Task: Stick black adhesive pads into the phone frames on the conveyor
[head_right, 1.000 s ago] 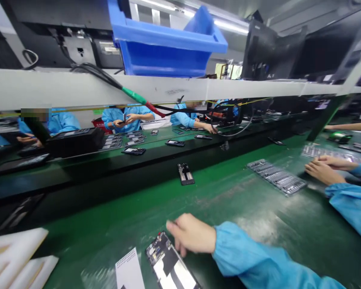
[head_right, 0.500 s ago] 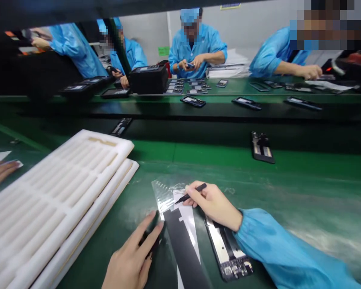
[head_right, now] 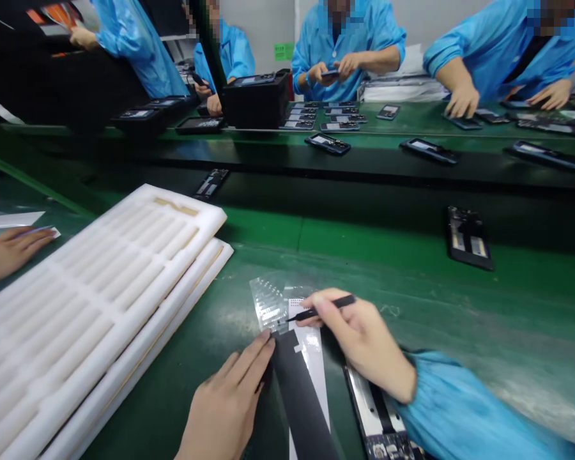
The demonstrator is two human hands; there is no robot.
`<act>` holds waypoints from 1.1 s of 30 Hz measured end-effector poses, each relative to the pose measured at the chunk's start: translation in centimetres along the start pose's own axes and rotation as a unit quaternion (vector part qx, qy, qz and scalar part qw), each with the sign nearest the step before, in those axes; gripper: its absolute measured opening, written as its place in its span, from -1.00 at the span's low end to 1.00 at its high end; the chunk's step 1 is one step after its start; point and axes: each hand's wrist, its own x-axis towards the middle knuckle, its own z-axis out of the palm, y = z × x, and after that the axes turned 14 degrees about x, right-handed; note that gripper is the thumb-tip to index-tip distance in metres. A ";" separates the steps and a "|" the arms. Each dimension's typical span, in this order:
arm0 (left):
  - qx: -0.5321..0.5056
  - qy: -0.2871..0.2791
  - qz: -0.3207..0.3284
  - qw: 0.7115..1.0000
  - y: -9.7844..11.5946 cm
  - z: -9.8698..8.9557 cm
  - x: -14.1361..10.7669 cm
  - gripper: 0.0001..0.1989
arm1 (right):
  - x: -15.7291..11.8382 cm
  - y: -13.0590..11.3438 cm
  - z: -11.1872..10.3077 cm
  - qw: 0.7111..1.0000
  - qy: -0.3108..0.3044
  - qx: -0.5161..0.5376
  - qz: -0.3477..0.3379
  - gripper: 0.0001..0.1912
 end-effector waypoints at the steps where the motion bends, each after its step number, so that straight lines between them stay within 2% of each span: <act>1: -0.105 0.011 -0.055 0.993 0.4 -0.4 0.0 -0.48 | -0.7 -0.8 -0.4 0.999 0.037 -0.002 -0.021 -0.54; 2: -0.226 0.005 -0.120 0.967 0.9 -0.9 0.1 -0.56 | -1.4 -1.5 -0.7 0.997 0.069 -0.003 -0.041 -0.57; 3: -0.352 -0.018 -0.186 0.917 1.4 -1.5 0.2 -0.62 | -2.2 -2.2 -0.9 0.994 0.088 -0.002 -0.058 -0.60; 5: -0.578 -0.078 -0.265 0.768 2.6 -2.9 0.7 -0.70 | -3.4 -3.1 -0.8 0.993 0.084 -0.010 -0.079 -0.61; 7: -0.719 -0.106 -0.262 0.635 3.4 -4.1 1.2 -0.72 | -4.1 -3.5 -0.1 0.995 0.045 -0.025 -0.086 -0.61; 8: -0.758 -0.110 -0.252 0.591 3.7 -4.5 1.5 -0.73 | -4.2 -3.5 0.3 0.996 0.029 -0.030 -0.085 -0.61; 10: -0.797 -0.109 -0.244 0.542 4.0 -5.0 1.8 -0.74 | -4.2 -3.4 1.0 0.996 0.021 -0.033 -0.082 -0.61; 13: -0.816 -0.106 -0.245 0.513 4.2 -4.9 1.8 -0.76 | -4.1 -3.1 1.5 0.995 0.036 -0.036 -0.084 -0.61; 19: -0.828 -0.087 -0.214 0.511 4.6 -4.1 1.3 -0.78 | -4.4 -3.2 1.7 0.994 0.041 -0.036 -0.096 -0.59; 24: -0.826 -0.099 -0.216 0.511 4.7 -4.0 1.2 -0.78 | -4.7 -3.2 2.0 0.994 0.041 -0.033 -0.091 -0.57; 29: -0.824 -0.080 -0.204 0.523 4.9 -3.7 1.2 -0.77 | -5.1 -3.0 1.7 0.995 0.040 -0.042 -0.084 -0.61; 33: -0.836 -0.074 -0.217 0.498 5.3 -3.3 1.3 -0.80 | -5.2 -2.3 1.5 0.992 0.028 -0.053 -0.108 -0.70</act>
